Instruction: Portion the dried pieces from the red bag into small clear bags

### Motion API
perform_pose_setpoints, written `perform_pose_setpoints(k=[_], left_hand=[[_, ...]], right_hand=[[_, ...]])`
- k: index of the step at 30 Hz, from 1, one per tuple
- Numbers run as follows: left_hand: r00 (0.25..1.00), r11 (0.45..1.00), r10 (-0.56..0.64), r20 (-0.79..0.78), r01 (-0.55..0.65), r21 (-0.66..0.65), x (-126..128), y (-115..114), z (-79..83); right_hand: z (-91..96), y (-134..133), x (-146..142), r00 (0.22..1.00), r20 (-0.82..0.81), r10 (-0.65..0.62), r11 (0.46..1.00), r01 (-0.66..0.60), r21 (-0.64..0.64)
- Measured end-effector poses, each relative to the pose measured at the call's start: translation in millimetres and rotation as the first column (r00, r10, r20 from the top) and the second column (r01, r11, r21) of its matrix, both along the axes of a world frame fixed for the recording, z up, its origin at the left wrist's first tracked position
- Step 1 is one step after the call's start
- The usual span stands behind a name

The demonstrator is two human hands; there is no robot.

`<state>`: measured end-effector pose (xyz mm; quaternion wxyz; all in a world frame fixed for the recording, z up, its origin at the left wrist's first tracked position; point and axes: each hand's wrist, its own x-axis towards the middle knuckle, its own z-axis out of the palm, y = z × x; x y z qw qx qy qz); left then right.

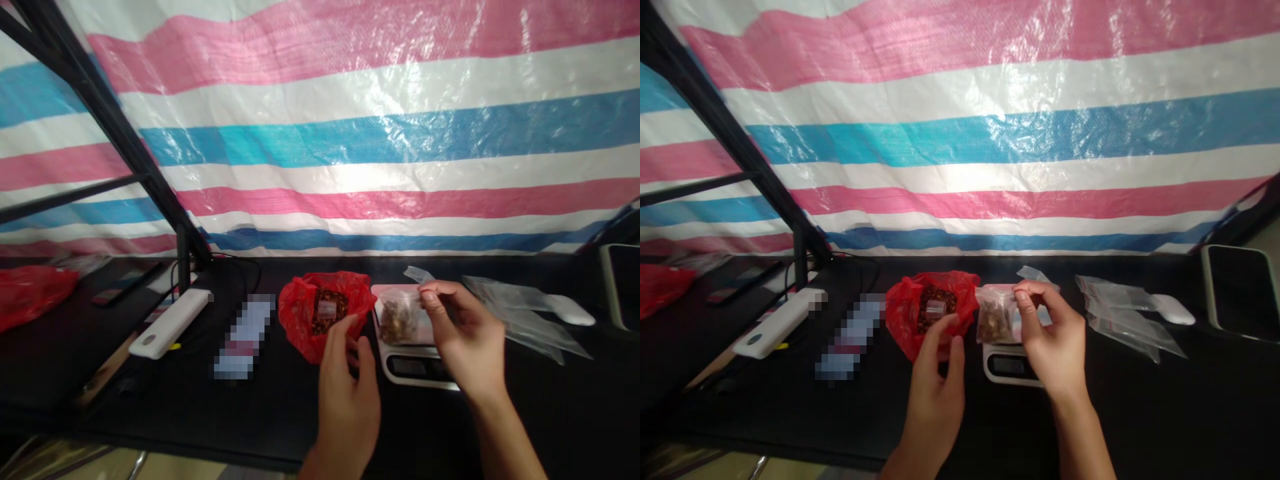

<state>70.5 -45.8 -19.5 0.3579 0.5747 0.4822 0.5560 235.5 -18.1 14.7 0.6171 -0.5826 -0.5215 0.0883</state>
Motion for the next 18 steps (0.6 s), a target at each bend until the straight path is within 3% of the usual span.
perform_pose_setpoints(k=[3,5,10,15,18], left_hand=[[0.961,0.972,-0.120,0.251,0.165,-0.166,22.7,0.0,-0.5],[0.920,0.955,-0.102,0.378,0.197,-0.223,30.4,2.8,-0.1],[0.768,0.919,0.061,0.638,0.206,-0.335,22.7,15.2,0.8],[0.674,0.860,0.167,0.719,0.257,-0.441,10.1,20.2,-10.1],[0.576,0.824,0.239,0.782,0.307,-0.477,6.8,20.3,-9.4]], right_hand=[[-2.8,6.8,-21.2,0.998,0.024,0.058,0.998,-0.058,-0.007],[-4.8,11.8,-32.0,0.993,0.061,0.101,0.995,-0.099,-0.026],[-4.5,14.7,-46.6,0.966,0.185,0.178,0.982,-0.162,-0.097],[-8.3,14.6,-59.3,0.915,0.231,0.330,0.935,-0.283,-0.214],[-11.8,16.3,-70.1,0.897,0.254,0.362,0.921,-0.301,-0.248]])
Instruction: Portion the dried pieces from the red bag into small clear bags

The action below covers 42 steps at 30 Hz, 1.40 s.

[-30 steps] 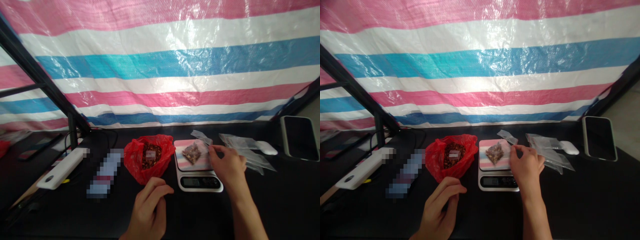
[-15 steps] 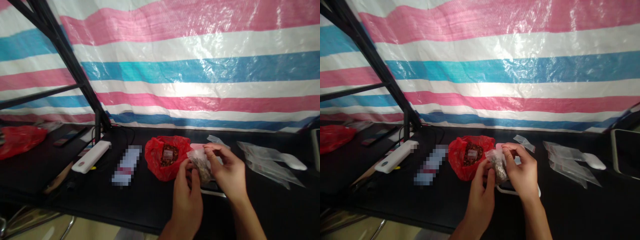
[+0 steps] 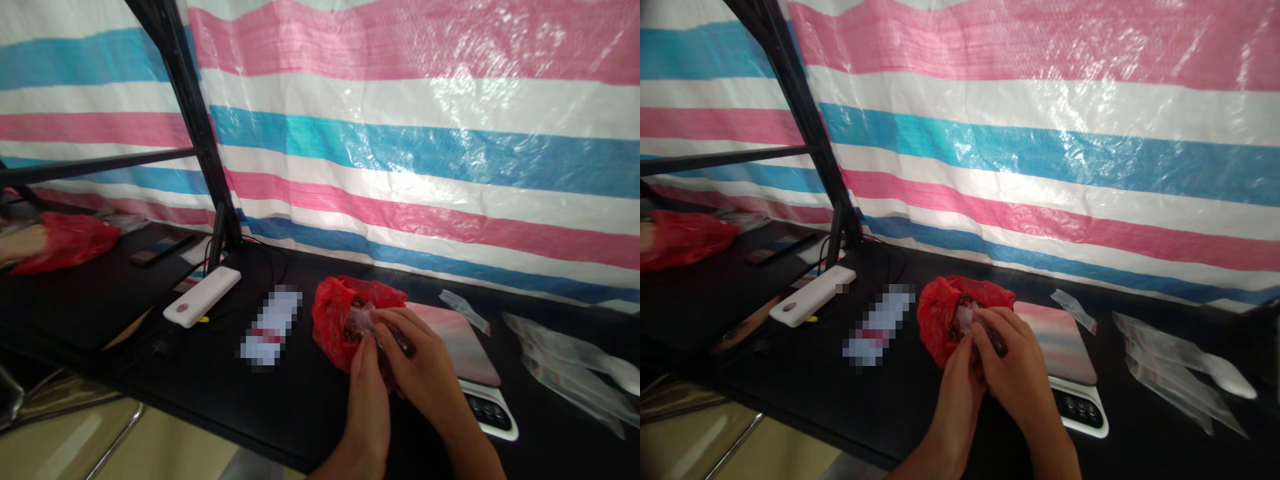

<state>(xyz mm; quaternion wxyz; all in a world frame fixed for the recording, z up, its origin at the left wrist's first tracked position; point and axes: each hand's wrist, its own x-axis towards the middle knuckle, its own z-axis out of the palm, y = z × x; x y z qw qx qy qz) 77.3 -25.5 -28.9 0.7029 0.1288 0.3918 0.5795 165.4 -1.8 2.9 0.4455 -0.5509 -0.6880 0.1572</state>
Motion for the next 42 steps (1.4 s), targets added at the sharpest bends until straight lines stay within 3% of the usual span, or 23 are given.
perform_pose_setpoints(k=[3,6,9,14,20,24,30,42], left_hand=[[0.995,0.999,-0.039,0.097,0.041,-0.015,-5.6,1.3,10.0],[0.991,0.994,-0.102,0.084,0.103,-0.017,-13.0,4.2,16.7],[0.991,0.991,-0.133,0.005,0.133,0.003,-19.1,7.4,12.8],[0.929,0.954,-0.223,-0.295,0.270,0.131,-27.6,8.9,6.2],[0.890,0.919,-0.278,-0.360,0.356,0.169,-33.1,8.8,9.9],[0.911,0.933,-0.259,-0.320,0.322,0.161,-34.3,11.2,6.0],[0.912,0.905,-0.358,-0.201,0.392,0.166,-35.1,12.5,-0.4],[0.902,0.884,-0.404,-0.156,0.428,0.187,-40.1,15.1,1.8]], right_hand=[[-1.1,1.4,-8.9,1.000,-0.011,0.011,1.000,-0.010,0.019],[-0.2,2.1,-14.2,0.999,-0.031,0.024,0.999,-0.023,0.039],[0.4,2.5,-16.2,0.998,-0.032,0.051,0.998,-0.049,0.040],[-1.4,2.3,-12.7,0.998,-0.042,0.053,0.998,-0.052,0.031],[-2.5,-0.7,-8.4,0.998,-0.044,0.051,0.998,-0.050,0.030],[-1.8,-3.3,-8.0,0.996,-0.051,0.068,0.997,-0.066,0.028],[-2.8,-4.3,-6.3,0.998,-0.040,0.050,0.999,-0.050,0.016],[-4.8,-3.3,-8.9,0.995,-0.085,0.050,0.999,-0.050,0.010]])
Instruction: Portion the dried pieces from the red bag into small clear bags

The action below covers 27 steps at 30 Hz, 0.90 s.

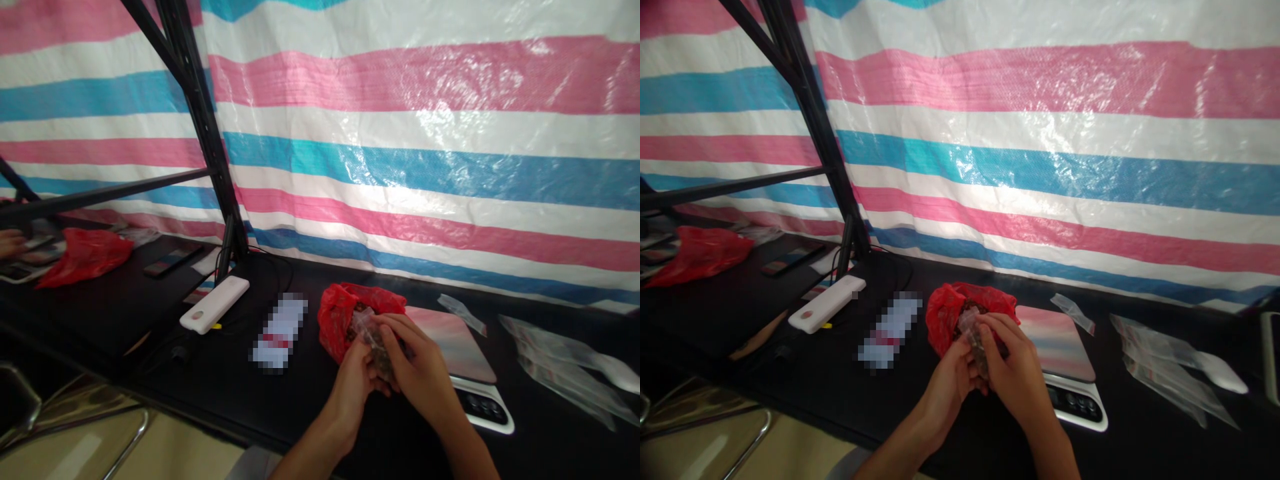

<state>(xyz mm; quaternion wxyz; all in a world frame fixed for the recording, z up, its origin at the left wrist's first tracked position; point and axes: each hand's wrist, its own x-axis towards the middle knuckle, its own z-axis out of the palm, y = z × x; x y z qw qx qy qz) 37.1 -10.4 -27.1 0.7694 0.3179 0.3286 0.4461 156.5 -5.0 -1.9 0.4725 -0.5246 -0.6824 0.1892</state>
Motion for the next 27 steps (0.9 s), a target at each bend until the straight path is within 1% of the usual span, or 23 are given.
perform_pose_setpoints(k=[2,4,5,6,7,8,10,11,12,14,16,18,19,21,22,23,25,27], left_hand=[[0.999,1.000,-0.016,-0.028,0.017,0.022,-1.6,-0.7,1.5],[0.994,0.998,0.012,-0.112,-0.005,0.059,-3.7,-5.4,6.7],[0.982,0.995,0.061,-0.181,-0.044,0.095,-4.9,-9.3,10.4],[0.950,0.979,0.150,-0.273,-0.104,0.177,-5.9,-13.7,14.2],[0.905,0.949,0.249,-0.346,-0.157,0.274,-6.7,-18.4,17.7],[0.859,0.907,0.337,-0.385,-0.186,0.379,-7.0,-22.7,20.3],[0.782,0.815,0.455,-0.427,-0.172,0.553,-6.3,-29.2,21.6],[0.750,0.778,0.492,-0.443,-0.150,0.610,-5.3,-31.0,20.2],[0.721,0.753,0.517,-0.461,-0.127,0.646,-3.9,-31.7,17.6],[0.667,0.736,0.551,-0.502,-0.103,0.669,-0.8,-31.0,11.0],[0.630,0.739,0.566,-0.533,-0.101,0.666,1.7,-29.3,5.8],[0.621,0.740,0.571,-0.536,-0.108,0.663,2.6,-28.1,4.6],[0.627,0.738,0.570,-0.530,-0.108,0.666,2.6,-28.0,5.6],[0.641,0.728,0.571,-0.513,-0.106,0.678,1.8,-28.3,8.9],[0.643,0.722,0.574,-0.508,-0.104,0.684,1.3,-28.6,10.6],[0.640,0.717,0.578,-0.506,-0.102,0.690,0.9,-28.9,11.8],[0.627,0.708,0.590,-0.508,-0.100,0.699,0.6,-29.2,12.4],[0.621,0.694,0.602,-0.502,-0.097,0.714,1.0,-29.2,10.9]], right_hand=[[-0.1,0.8,-0.3,1.000,-0.017,0.000,1.000,0.000,0.000],[-0.2,1.6,-0.2,0.997,-0.075,-0.012,1.000,0.011,-0.010],[-0.2,2.0,0.2,0.991,-0.134,-0.026,1.000,0.024,-0.016],[-0.1,2.3,0.9,0.977,-0.207,-0.043,0.999,0.039,-0.021],[0.2,2.6,1.9,0.958,-0.283,-0.057,0.998,0.051,-0.027],[0.8,2.8,3.1,0.937,-0.345,-0.063,0.998,0.054,-0.036],[3.2,2.6,5.8,0.915,-0.402,-0.042,0.999,0.024,-0.048],[4.9,2.1,7.1,0.916,-0.401,-0.023,0.998,0.000,-0.056],[6.9,1.4,8.2,0.920,-0.392,-0.007,0.998,-0.019,-0.062],[11.5,-0.5,10.4,0.923,-0.386,0.005,0.997,-0.034,-0.069],[15.7,-2.6,13.5,0.919,-0.395,-0.008,0.997,-0.024,-0.075],[17.9,-3.9,20.2,0.915,-0.398,-0.065,0.995,0.026,-0.101],[17.5,-4.2,25.7,0.911,-0.395,-0.120,0.990,0.078,-0.119],[12.9,-3.7,41.3,0.891,-0.356,-0.282,0.958,0.244,-0.147],[8.8,-3.2,51.0,0.872,-0.310,-0.380,0.925,0.354,-0.139],[3.6,-2.8,61.4,0.847,-0.245,-0.472,0.881,0.460,-0.108],[-7.9,-2.5,81.3,0.778,-0.065,-0.625,0.779,0.627,0.019],[-17.9,-3.3,96.7,0.709,0.104,-0.697,0.717,0.689,0.109]])
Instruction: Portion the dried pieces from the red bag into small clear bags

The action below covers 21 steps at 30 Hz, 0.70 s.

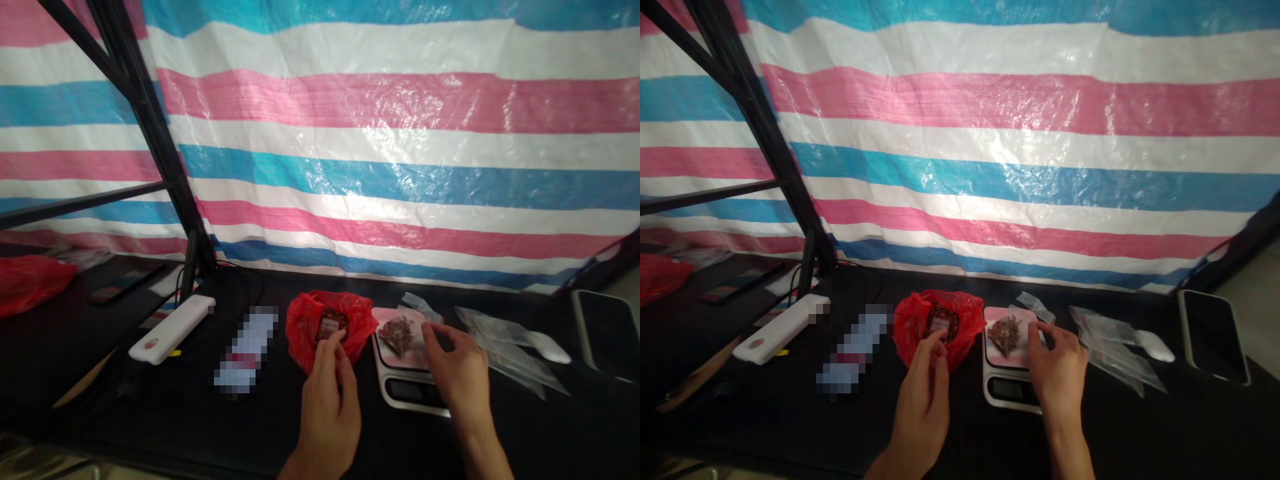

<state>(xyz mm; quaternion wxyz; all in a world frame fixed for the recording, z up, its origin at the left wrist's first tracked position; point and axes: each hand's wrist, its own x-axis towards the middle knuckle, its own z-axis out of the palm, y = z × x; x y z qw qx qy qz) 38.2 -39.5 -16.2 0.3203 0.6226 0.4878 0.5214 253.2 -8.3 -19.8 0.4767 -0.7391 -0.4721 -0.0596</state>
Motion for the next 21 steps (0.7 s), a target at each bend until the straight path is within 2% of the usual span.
perform_pose_setpoints(k=[2,4,7,10,14,18,21], left_hand=[[1.000,0.999,-0.011,-0.013,0.012,0.039,0.5,0.2,-2.0],[0.999,0.997,-0.026,-0.037,0.029,0.078,0.4,0.2,-3.2],[0.992,0.992,-0.063,-0.109,0.074,0.102,-1.7,-0.2,-3.5],[0.964,0.984,-0.113,-0.242,0.142,0.106,-3.9,0.4,-4.6],[0.931,0.980,-0.099,-0.351,0.153,0.130,-3.0,4.2,-8.4],[0.930,0.982,-0.093,-0.355,0.144,0.121,-0.9,7.9,-8.8],[0.930,0.979,-0.120,-0.347,0.170,0.115,-1.3,6.7,-5.7]], right_hand=[[-5.8,-1.7,10.3,0.993,0.081,-0.084,0.993,0.091,-0.081],[-7.5,-3.7,19.1,0.981,0.078,-0.177,0.971,0.187,-0.147],[-8.3,-7.4,36.6,0.954,0.031,-0.297,0.938,0.298,-0.178],[-12.9,-11.4,55.2,0.930,0.013,-0.366,0.914,0.362,-0.184],[-19.1,-14.0,62.0,0.943,0.022,-0.332,0.926,0.330,-0.181],[-16.2,-14.4,53.1,0.958,0.047,-0.283,0.943,0.286,-0.171],[-14.3,-12.8,50.3,0.978,0.030,-0.206,0.966,0.209,-0.150]])
